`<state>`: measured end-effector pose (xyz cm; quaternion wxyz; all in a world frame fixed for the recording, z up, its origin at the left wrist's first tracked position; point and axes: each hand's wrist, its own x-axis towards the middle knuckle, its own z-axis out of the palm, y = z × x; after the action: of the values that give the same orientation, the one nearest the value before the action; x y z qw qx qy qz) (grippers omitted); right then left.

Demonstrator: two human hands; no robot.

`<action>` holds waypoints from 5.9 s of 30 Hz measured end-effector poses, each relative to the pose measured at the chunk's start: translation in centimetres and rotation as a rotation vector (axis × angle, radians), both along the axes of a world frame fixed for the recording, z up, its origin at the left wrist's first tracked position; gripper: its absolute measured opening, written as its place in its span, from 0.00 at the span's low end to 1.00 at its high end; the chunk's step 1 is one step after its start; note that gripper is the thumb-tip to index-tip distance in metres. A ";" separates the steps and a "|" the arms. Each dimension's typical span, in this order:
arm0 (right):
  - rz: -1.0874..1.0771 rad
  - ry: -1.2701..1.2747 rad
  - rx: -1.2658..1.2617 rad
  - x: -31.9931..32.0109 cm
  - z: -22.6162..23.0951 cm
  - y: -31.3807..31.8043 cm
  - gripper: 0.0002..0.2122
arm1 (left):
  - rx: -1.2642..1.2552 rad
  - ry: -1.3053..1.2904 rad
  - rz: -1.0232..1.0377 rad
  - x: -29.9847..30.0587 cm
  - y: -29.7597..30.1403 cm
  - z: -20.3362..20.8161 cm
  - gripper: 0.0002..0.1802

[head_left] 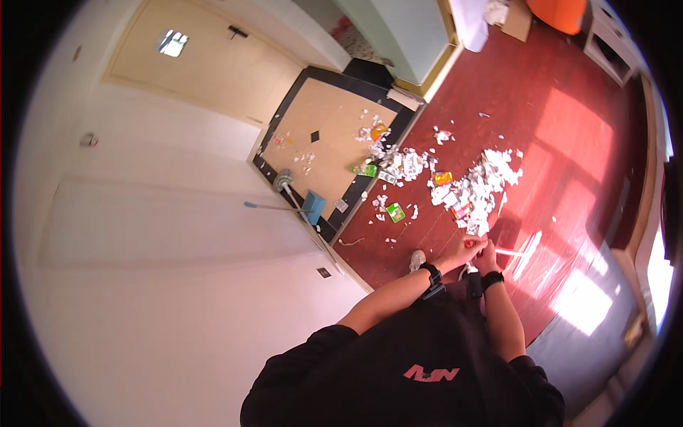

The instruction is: Sweeping white paper scraps on the floor using a broom.

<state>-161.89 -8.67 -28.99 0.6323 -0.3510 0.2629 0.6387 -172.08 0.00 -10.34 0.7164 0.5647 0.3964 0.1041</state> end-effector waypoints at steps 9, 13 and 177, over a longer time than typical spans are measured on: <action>0.426 0.385 0.326 -5.7 2.0 7.8 0.13 | 0.468 0.099 0.260 -4.8 2.2 0.8 0.12; 0.531 0.254 0.488 -4.7 8.1 9.4 0.12 | 0.768 0.147 0.113 -4.1 3.3 2.9 0.15; 1.280 0.254 0.282 28.7 8.4 57.4 0.11 | 0.435 0.251 0.544 25.4 44.4 0.1 0.08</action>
<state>-133.16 48.73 -20.62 0.1325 -0.2738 -0.0111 0.9526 -146.65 44.38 -10.25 0.4714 0.5862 0.5854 0.3024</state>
